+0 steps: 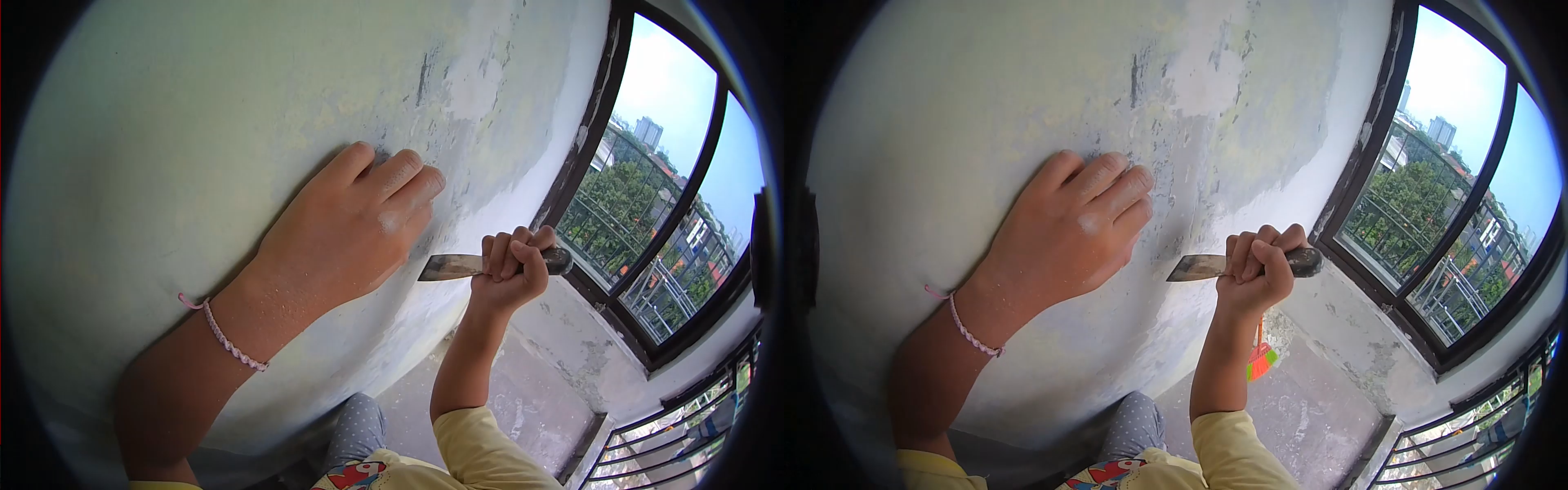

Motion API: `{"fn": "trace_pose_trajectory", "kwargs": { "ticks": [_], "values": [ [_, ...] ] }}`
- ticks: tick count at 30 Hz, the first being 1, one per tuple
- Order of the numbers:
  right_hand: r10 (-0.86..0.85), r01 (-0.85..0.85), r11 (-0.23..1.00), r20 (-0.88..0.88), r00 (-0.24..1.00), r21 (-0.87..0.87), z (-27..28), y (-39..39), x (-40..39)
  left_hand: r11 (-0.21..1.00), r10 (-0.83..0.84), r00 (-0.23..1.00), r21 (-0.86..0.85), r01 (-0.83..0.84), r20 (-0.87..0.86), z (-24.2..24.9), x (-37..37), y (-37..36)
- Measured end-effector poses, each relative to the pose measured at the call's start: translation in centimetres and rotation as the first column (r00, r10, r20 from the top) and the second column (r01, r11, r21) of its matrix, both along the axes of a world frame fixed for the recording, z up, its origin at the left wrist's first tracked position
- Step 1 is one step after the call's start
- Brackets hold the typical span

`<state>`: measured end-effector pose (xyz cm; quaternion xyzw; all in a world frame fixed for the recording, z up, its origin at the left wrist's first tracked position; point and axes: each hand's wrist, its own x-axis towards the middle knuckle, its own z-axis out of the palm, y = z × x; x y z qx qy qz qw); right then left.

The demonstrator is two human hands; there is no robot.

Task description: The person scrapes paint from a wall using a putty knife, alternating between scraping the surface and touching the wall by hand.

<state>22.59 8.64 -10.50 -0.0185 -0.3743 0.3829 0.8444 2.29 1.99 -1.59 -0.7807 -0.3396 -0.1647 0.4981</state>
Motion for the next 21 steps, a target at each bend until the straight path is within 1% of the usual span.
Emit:
{"fn": "trace_pose_trajectory", "kwargs": {
  "ticks": [1, 3, 5, 6, 7, 9, 10, 11, 13, 14, 15, 17, 18, 19, 21],
  "values": [
    [-0.017, 0.017, 0.999, -0.002, 1.0, 0.04, 0.4, -1.1, 0.4, 1.0, 0.005, 1.0, 0.019, -0.005, -0.007, 0.2, 0.1, 0.0],
    [-0.062, 0.077, 0.98, -0.085, 0.994, 0.181, 0.8, -3.1, 1.4, 1.0, 0.0, 1.0, -0.022, 0.0, -0.001, 0.2, 0.2, -0.1],
    [-0.03, 0.033, 0.988, -0.026, 0.999, 0.148, 0.4, -1.1, -0.1, 1.0, -0.002, 1.0, -0.015, 0.002, 0.002, 0.2, 0.0, 0.1],
    [0.011, -0.011, 1.0, -0.011, 1.0, -0.01, -0.2, 0.4, -1.7, 1.0, -0.012, 1.0, -0.012, 0.012, 0.01, 0.1, 0.1, 0.0],
    [0.04, -0.04, 0.999, 0.01, 0.999, -0.006, -0.1, 0.9, -0.7, 1.0, -0.023, 1.0, -0.009, 0.023, 0.008, 0.1, 0.2, -0.1],
    [-0.029, 0.028, 0.998, 0.03, 0.999, 0.051, 0.1, 0.7, 0.5, 0.999, 0.015, 1.0, -0.037, -0.015, -0.009, 0.3, 0.3, -0.3],
    [-0.022, 0.022, 0.996, 0.001, 1.0, 0.09, 0.6, -0.4, 1.3, 0.999, 0.012, 1.0, -0.039, -0.012, -0.01, 0.1, 0.4, -0.3],
    [-0.004, 0.013, 0.981, -0.045, 0.999, 0.195, 0.7, -1.3, 2.5, 1.0, -0.013, 1.0, -0.02, 0.013, 0.002, 0.2, 0.3, -0.1],
    [0.0, 0.025, 0.945, -0.076, 0.997, 0.325, 0.7, -2.9, 2.8, 0.999, -0.032, 0.999, -0.015, 0.033, 0.015, 0.2, 0.2, -0.1],
    [0.007, 0.004, 0.964, -0.038, 0.999, 0.267, 0.5, -2.2, 2.0, 1.0, -0.021, 1.0, -0.017, 0.021, 0.011, 0.3, 0.2, 0.0],
    [0.036, -0.036, 0.988, -0.001, 0.999, 0.149, -0.1, -0.5, 0.1, 1.0, -0.014, 1.0, -0.023, 0.014, 0.006, 0.2, 0.3, -0.1],
    [0.077, -0.079, 0.996, 0.026, 0.997, 0.044, -0.9, 0.9, -0.8, 0.999, -0.017, 1.0, -0.033, 0.017, 0.004, 0.0, 0.3, -0.2],
    [0.055, -0.062, 0.994, 0.078, 0.995, 0.09, -0.7, 0.3, -0.6, 1.0, -0.003, 1.0, -0.028, 0.003, 0.001, 0.1, 0.3, -0.2],
    [0.052, -0.058, 0.995, 0.072, 0.996, 0.084, -0.6, -0.8, -0.1, 0.999, -0.007, 1.0, -0.034, 0.007, -0.004, 0.0, 0.4, -0.3],
    [0.036, -0.048, 0.958, 0.048, 0.998, 0.282, 0.3, -2.1, 1.4, 0.999, 0.006, 1.0, -0.044, -0.007, -0.009, 0.2, 0.3, -0.2]
  ]
}}
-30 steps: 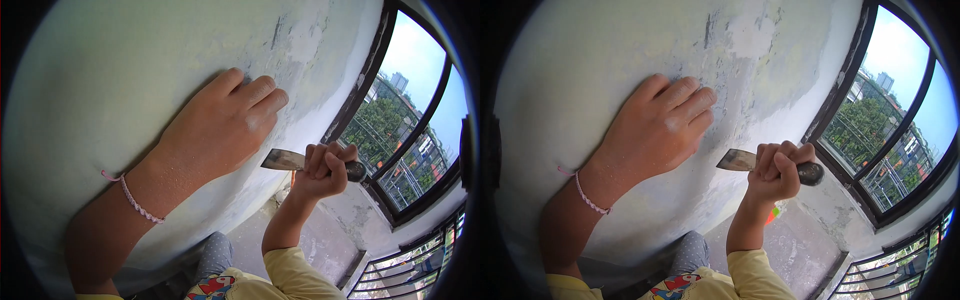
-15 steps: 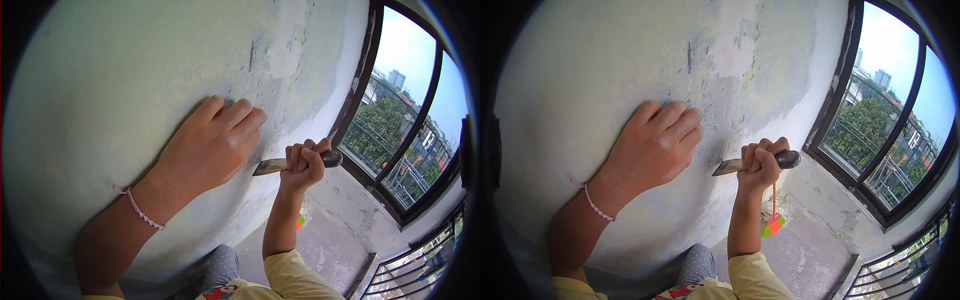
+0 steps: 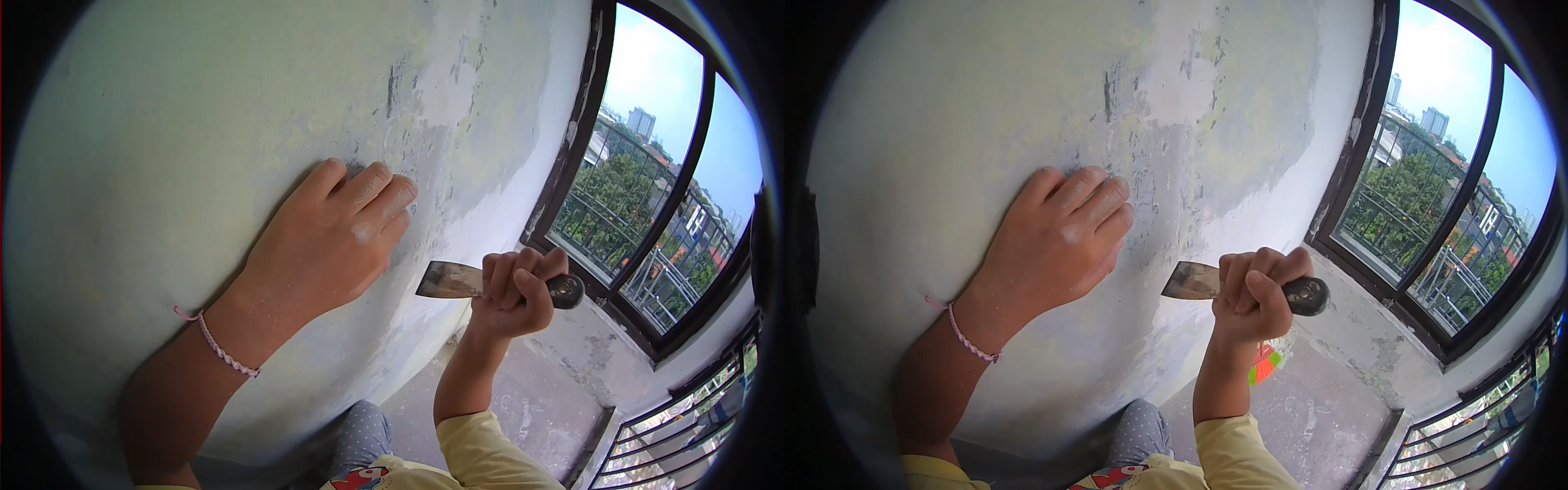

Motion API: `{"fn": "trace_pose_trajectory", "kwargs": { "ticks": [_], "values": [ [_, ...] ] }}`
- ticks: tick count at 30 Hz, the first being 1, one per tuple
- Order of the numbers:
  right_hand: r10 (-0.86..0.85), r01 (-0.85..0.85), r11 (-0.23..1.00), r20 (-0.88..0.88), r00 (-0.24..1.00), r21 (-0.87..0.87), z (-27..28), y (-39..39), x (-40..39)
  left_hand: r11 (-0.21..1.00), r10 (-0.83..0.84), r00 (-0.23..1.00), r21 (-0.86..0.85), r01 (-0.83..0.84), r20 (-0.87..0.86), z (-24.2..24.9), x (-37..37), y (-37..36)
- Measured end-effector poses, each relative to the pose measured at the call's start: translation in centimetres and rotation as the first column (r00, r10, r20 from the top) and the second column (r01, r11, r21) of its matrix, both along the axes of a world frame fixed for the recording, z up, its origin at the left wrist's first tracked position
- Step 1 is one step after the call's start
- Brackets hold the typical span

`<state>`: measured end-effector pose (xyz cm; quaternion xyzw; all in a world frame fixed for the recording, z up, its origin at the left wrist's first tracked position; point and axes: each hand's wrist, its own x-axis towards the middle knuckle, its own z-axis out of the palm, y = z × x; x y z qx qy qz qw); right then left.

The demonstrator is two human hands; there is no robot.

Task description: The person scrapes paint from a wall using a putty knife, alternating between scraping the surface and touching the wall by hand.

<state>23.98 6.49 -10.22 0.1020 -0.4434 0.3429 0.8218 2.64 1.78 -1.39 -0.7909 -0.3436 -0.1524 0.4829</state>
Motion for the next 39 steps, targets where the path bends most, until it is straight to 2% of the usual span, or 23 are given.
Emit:
{"fn": "trace_pose_trajectory", "kwargs": {
  "ticks": [1, 2, 4, 5, 8, 10, 12, 15, 16, 19, 20, 22, 24, 26, 28, 30, 32, 33, 34, 36, 38, 39],
  "values": [
    [-0.015, 0.016, 1.0, -0.076, 0.997, 0.013, 0.2, -0.6, 0.4, 1.0, 0.005, 1.0, -0.003, -0.005, 0.001, 0.1, -0.1, 0.1],
    [-0.014, 0.014, 1.0, -0.073, 0.997, 0.002, -0.2, 0.4, -0.4, 1.0, -0.01, 1.0, 0.009, 0.01, 0.008, 0.1, -0.1, 0.1],
    [0.027, -0.028, 0.987, -0.011, 1.0, -0.161, -1.2, 3.1, -2.3, 0.999, -0.037, 0.999, 0.009, 0.037, 0.015, -0.1, 0.0, -0.2],
    [0.042, -0.036, 0.982, 0.03, 0.999, -0.185, -1.4, 3.2, -2.1, 1.0, -0.023, 1.0, -0.011, 0.023, 0.012, -0.1, 0.0, -0.3],
    [0.067, -0.061, 0.988, 0.031, 0.997, -0.145, -1.2, 2.2, -0.9, 0.999, -0.036, 0.999, -0.013, 0.036, 0.023, -0.2, 0.0, 0.0],
    [0.0, 0.0, 1.0, -0.027, 1.0, -0.006, -0.6, 0.8, 0.3, 1.0, -0.029, 0.999, 0.012, 0.028, 0.022, 0.1, -0.1, 0.3],
    [-0.03, 0.028, 0.998, -0.04, 0.999, -0.056, -0.8, 1.5, -0.6, 1.0, -0.006, 1.0, 0.011, 0.006, 0.021, -0.2, -0.1, 0.2],
    [0.019, -0.017, 0.987, 0.012, 1.0, -0.159, -1.0, 3.2, -1.2, 1.0, -0.014, 1.0, 0.0, 0.014, 0.028, -0.1, -0.1, 0.1],
    [0.011, -0.008, 0.987, 0.012, 1.0, -0.161, -0.8, 2.6, -0.5, 1.0, -0.022, 0.999, -0.002, 0.022, 0.029, -0.2, 0.1, 0.1],
    [-0.04, 0.039, 0.999, -0.052, 0.998, -0.018, 0.5, 0.1, 1.9, 1.0, 0.02, 1.0, 0.004, -0.02, 0.016, 0.0, -0.1, 0.1],
    [-0.032, 0.031, 0.999, -0.05, 0.998, -0.028, 0.3, 0.5, 1.3, 1.0, 0.015, 1.0, 0.005, -0.015, 0.01, 0.0, -0.1, 0.2],
    [-0.083, 0.075, 0.986, -0.046, 0.995, -0.148, 0.0, 1.9, -0.3, 1.0, 0.007, 1.0, -0.004, -0.007, 0.012, -0.2, -0.1, 0.1],
    [-0.026, 0.026, 0.979, 0.006, 1.0, -0.2, -0.4, 2.8, -1.6, 1.0, -0.003, 1.0, 0.012, 0.002, 0.019, -0.1, -0.1, 0.2],
    [0.013, -0.009, 0.997, 0.045, 0.999, -0.083, 0.3, 1.6, -0.4, 1.0, 0.004, 1.0, 0.016, -0.005, 0.016, 0.0, 0.0, 0.1],
    [-0.069, 0.068, 0.997, -0.022, 0.997, -0.034, 1.5, -0.5, 0.7, 1.0, 0.006, 1.0, 0.008, -0.006, 0.018, 0.0, -0.1, 0.3],
    [-0.083, 0.076, 0.993, -0.079, 0.993, -0.092, 1.2, 0.1, 1.0, 1.0, -0.003, 1.0, 0.008, 0.003, 0.02, -0.2, -0.1, 0.3],
    [-0.046, 0.029, 0.945, -0.045, 0.998, -0.326, -0.5, 3.5, -2.3, 1.0, -0.008, 1.0, 0.003, 0.008, 0.026, -0.2, -0.2, 0.1],
    [-0.017, 0.035, 0.9, 0.045, 0.999, -0.434, -1.1, 4.4, -3.4, 1.0, -0.009, 1.0, 0.01, 0.009, 0.025, 0.0, -0.2, 0.2],
    [-0.001, 0.047, 0.901, 0.106, 0.994, -0.431, -1.4, 4.5, -3.3, 1.0, -0.008, 1.0, 0.019, 0.008, 0.022, 0.0, -0.2, 0.2],
    [0.007, -0.008, 0.947, -0.004, 1.0, -0.321, -0.6, 3.2, -1.2, 1.0, -0.004, 1.0, 0.029, 0.003, 0.024, -0.3, -0.1, 0.4],
    [-0.059, 0.046, 0.98, -0.062, 0.996, -0.192, 0.3, 1.5, 1.0, 1.0, 0.011, 1.0, 0.028, -0.012, 0.023, -0.2, 0.0, 0.4],
    [-0.06, 0.048, 0.981, -0.058, 0.996, -0.188, 0.5, 1.4, 0.7, 1.0, 0.017, 1.0, 0.024, -0.017, 0.013, -0.2, 0.0, 0.4]
  ]
}}
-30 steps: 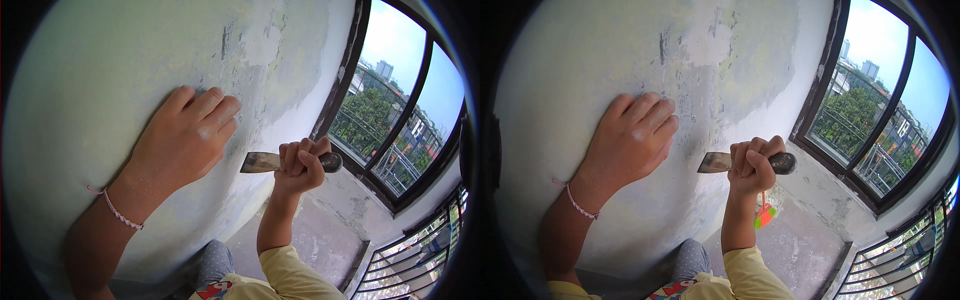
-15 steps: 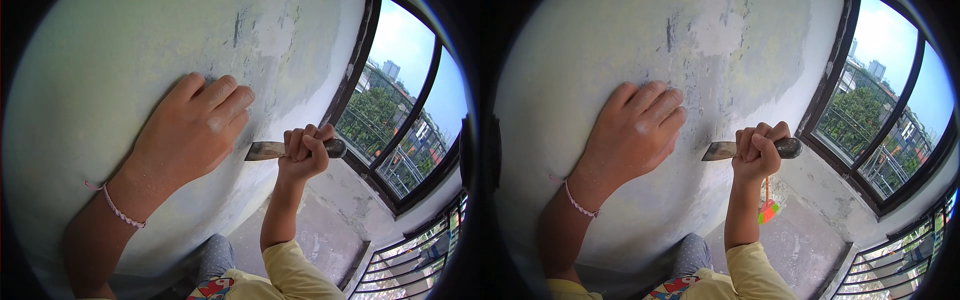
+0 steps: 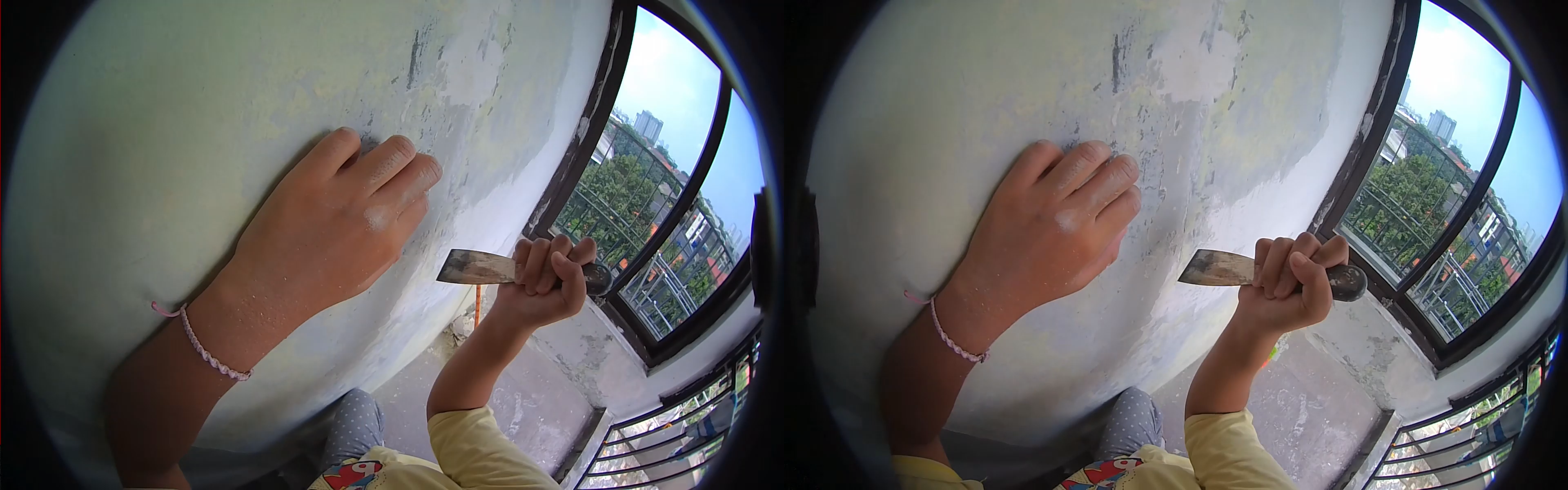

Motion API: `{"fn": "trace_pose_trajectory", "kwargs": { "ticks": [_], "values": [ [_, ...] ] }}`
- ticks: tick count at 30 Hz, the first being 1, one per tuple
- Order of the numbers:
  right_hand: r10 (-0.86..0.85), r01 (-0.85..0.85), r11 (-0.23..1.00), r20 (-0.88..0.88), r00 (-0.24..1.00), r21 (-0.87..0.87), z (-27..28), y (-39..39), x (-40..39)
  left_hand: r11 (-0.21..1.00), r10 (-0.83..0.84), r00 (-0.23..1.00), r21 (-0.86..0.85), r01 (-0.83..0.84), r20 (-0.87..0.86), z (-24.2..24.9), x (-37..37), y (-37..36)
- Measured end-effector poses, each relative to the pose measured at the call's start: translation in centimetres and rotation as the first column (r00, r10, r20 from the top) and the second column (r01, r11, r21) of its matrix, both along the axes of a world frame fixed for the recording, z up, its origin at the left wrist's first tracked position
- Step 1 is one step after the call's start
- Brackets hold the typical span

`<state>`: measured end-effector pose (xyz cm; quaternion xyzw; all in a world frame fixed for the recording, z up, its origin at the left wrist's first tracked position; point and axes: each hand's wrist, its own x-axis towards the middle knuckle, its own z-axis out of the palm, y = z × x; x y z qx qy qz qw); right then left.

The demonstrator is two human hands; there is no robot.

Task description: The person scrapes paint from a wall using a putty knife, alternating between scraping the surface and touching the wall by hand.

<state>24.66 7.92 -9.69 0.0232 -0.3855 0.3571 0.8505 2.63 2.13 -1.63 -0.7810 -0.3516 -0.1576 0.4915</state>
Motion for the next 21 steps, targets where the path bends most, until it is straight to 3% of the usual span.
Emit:
{"fn": "trace_pose_trajectory", "kwargs": {
  "ticks": [3, 5, 7, 9, 12, 13, 17, 19, 21],
  "values": [
    [0.05, -0.046, 0.989, 0.031, 0.998, -0.139, -0.8, 2.6, -2.9, 0.999, -0.033, 0.999, 0.009, 0.033, 0.018, 0.0, -0.2, 0.0],
    [0.052, -0.041, 0.99, 0.078, 0.996, -0.138, -0.5, 2.2, -2.0, 0.999, -0.026, 1.0, 0.021, 0.026, 0.016, 0.1, -0.1, 0.1],
    [0.038, -0.033, 0.998, 0.076, 0.996, -0.061, 0.3, 0.7, -1.1, 1.0, -0.015, 1.0, 0.013, 0.015, 0.008, 0.0, 0.0, 0.0],
    [0.055, -0.053, 0.991, -0.012, 0.998, 0.125, -0.2, 0.0, 0.3, 1.0, -0.007, 1.0, 0.024, 0.007, 0.003, -0.1, 0.1, 0.1],
    [0.098, -0.086, 0.98, 0.056, 0.994, -0.179, -1.1, 2.5, -4.2, 0.999, -0.029, 1.0, 0.024, 0.029, 0.008, 0.1, -0.1, -0.1],
    [0.085, -0.068, 0.975, 0.074, 0.994, -0.21, -1.1, 2.5, -3.8, 0.999, -0.035, 0.999, 0.031, 0.035, 0.001, 0.1, 0.0, -0.1],
    [0.034, -0.036, 0.996, 0.033, 0.999, 0.079, 1.0, -0.7, -0.8, 1.0, 0.025, 0.999, 0.017, -0.025, -0.026, 0.2, 0.1, 0.0],
    [0.03, -0.03, 0.997, -0.006, 1.0, 0.07, 0.9, -0.6, -1.2, 1.0, 0.017, 1.0, 0.009, -0.017, -0.023, 0.0, 0.2, -0.1],
    [0.115, -0.101, 0.979, 0.073, 0.991, -0.178, -0.8, 2.7, -4.1, 1.0, -0.011, 1.0, 0.01, 0.011, -0.002, 0.2, 0.1, -0.1]
  ]
}}
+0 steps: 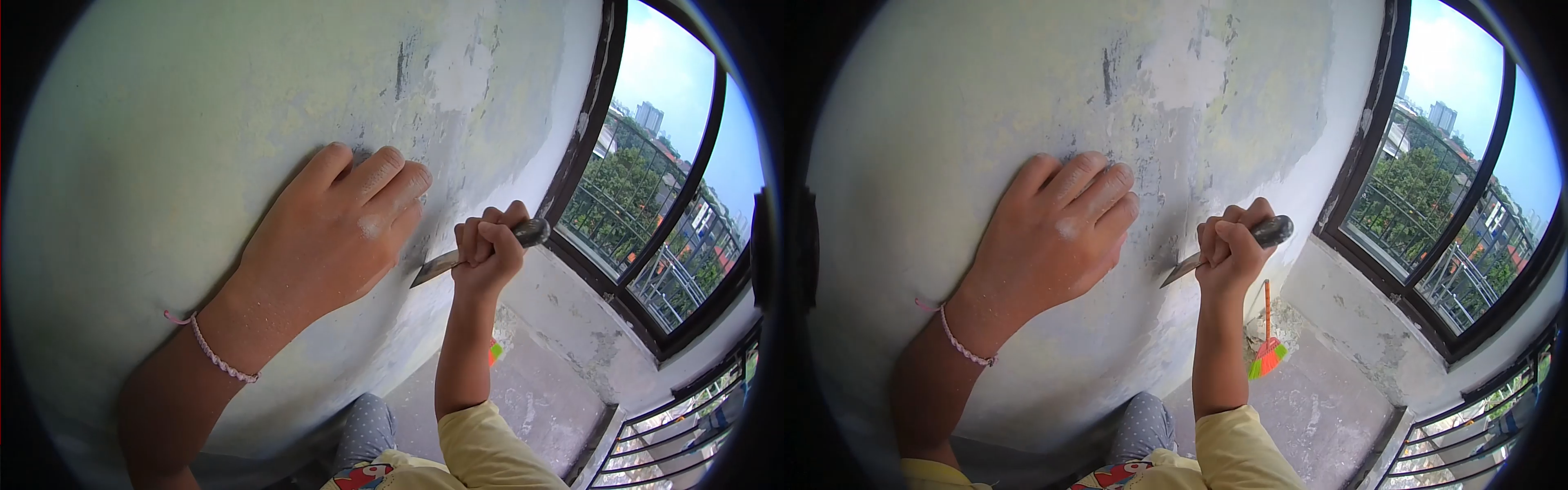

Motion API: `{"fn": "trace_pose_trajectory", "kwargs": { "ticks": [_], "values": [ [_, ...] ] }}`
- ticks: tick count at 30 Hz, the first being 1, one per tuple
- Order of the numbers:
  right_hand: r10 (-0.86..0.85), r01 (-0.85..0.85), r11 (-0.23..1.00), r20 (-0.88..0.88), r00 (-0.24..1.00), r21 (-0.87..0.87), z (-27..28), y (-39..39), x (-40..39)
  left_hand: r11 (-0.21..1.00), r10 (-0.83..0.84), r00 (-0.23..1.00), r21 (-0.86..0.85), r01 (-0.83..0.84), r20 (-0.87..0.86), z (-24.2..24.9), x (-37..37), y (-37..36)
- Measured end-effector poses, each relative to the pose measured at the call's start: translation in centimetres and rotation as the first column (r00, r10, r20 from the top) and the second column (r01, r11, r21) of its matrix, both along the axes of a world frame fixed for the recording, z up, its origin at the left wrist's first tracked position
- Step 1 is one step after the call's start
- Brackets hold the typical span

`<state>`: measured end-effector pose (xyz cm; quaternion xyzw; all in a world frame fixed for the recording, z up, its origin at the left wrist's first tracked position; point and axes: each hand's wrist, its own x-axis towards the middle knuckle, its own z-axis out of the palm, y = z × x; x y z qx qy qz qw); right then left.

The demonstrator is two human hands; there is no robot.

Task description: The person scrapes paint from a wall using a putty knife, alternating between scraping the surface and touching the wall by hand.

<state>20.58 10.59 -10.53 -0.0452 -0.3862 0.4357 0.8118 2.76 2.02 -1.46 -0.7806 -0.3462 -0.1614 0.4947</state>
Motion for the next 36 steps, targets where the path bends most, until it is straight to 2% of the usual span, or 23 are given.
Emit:
{"fn": "trace_pose_trajectory", "kwargs": {
  "ticks": [2, 5, 6, 8, 9, 12, 14, 15, 16, 18, 20, 23, 26, 27, 28, 30, 33, 34, 36],
  "values": [
    [-0.018, 0.018, 1.0, 0.0, 1.0, -0.014, -0.3, 0.4, 1.2, 1.0, 0.006, 1.0, 0.014, -0.006, -0.008, 0.1, 0.0, 0.0],
    [-0.005, 0.011, 0.967, -0.023, 1.0, 0.255, 1.3, -2.6, 3.8, 1.0, 0.009, 1.0, -0.003, -0.009, -0.021, 0.0, 0.2, 0.0],
    [-0.027, 0.041, 0.955, -0.053, 0.998, 0.293, 1.7, -3.6, 4.3, 1.0, 0.013, 1.0, -0.003, -0.013, -0.023, 0.0, 0.2, 0.0],
    [-0.092, 0.106, 0.981, -0.094, 0.991, 0.16, 1.3, -2.7, 2.5, 1.0, 0.016, 1.0, -0.023, -0.017, -0.02, -0.1, 0.2, -0.1],
    [-0.013, 0.013, 1.0, -0.071, 0.997, 0.005, -0.1, -0.9, 0.8, 1.0, 0.018, 1.0, -0.022, -0.018, -0.018, 0.1, 0.2, -0.1],
    [0.021, -0.02, 0.999, -0.03, 0.999, 0.042, 0.4, -0.8, 1.2, 1.0, -0.003, 1.0, 0.011, 0.003, -0.015, 0.0, 0.2, 0.1],
    [0.0, 0.004, 0.992, -0.03, 1.0, 0.128, 1.3, -2.4, 2.1, 1.0, -0.008, 1.0, -0.005, 0.008, -0.019, -0.1, 0.2, -0.1],
    [-0.022, 0.034, 0.97, -0.056, 0.998, 0.239, 1.7, -3.4, 3.0, 1.0, 0.0, 1.0, -0.014, 0.0, -0.008, 0.0, 0.3, -0.1],
    [0.028, -0.005, 0.932, -0.059, 0.998, 0.362, 1.4, -3.3, 3.9, 1.0, 0.002, 1.0, -0.018, -0.002, -0.005, 0.1, 0.2, 0.0],
    [0.008, 0.005, 0.989, -0.089, 0.996, 0.151, 0.8, -2.1, 1.4, 1.0, 0.007, 1.0, -0.027, -0.008, -0.007, 0.0, 0.2, -0.2],
    [0.063, -0.062, 0.98, -0.001, 0.998, -0.188, -0.8, 0.4, -1.0, 1.0, 0.004, 1.0, -0.028, -0.004, -0.009, -0.2, 0.1, -0.2],
    [0.037, -0.035, 0.998, -0.048, 0.998, 0.054, -0.7, -1.1, 1.5, 1.0, 0.005, 1.0, -0.021, -0.005, -0.004, 0.0, 0.1, -0.1],
    [-0.057, 0.072, 0.982, -0.089, 0.994, 0.173, 0.9, -3.2, 2.9, 0.999, -0.003, 1.0, -0.034, 0.003, -0.002, -0.1, -0.1, -0.1],
    [-0.047, 0.058, 0.99, -0.085, 0.995, 0.13, 0.4, -2.1, 2.1, 1.0, -0.01, 1.0, -0.026, 0.01, -0.002, 0.0, 0.0, -0.1],
    [-0.015, 0.014, 1.0, -0.038, 0.999, -0.004, -0.3, -0.9, 0.6, 1.0, -0.016, 1.0, -0.023, 0.016, 0.001, -0.1, 0.0, -0.1],
    [0.012, -0.011, 0.999, 0.02, 1.0, -0.053, -0.9, 0.1, 0.7, 1.0, -0.01, 1.0, -0.006, 0.01, 0.001, -0.2, 0.0, 0.2],
    [0.038, -0.033, 0.992, -0.032, 0.999, 0.124, 0.3, -2.2, 2.3, 1.0, 0.011, 1.0, -0.008, -0.011, -0.012, -0.1, 0.1, 0.0],
    [0.026, -0.018, 0.97, -0.03, 0.999, 0.242, 0.7, -3.1, 2.8, 1.0, 0.018, 1.0, -0.01, -0.018, -0.01, 0.0, 0.1, 0.0],
    [-0.005, 0.013, 0.965, -0.033, 0.999, 0.261, 0.5, -2.9, 2.2, 0.999, 0.036, 0.999, -0.023, -0.036, -0.023, 0.1, 0.2, -0.1]
  ]
}}
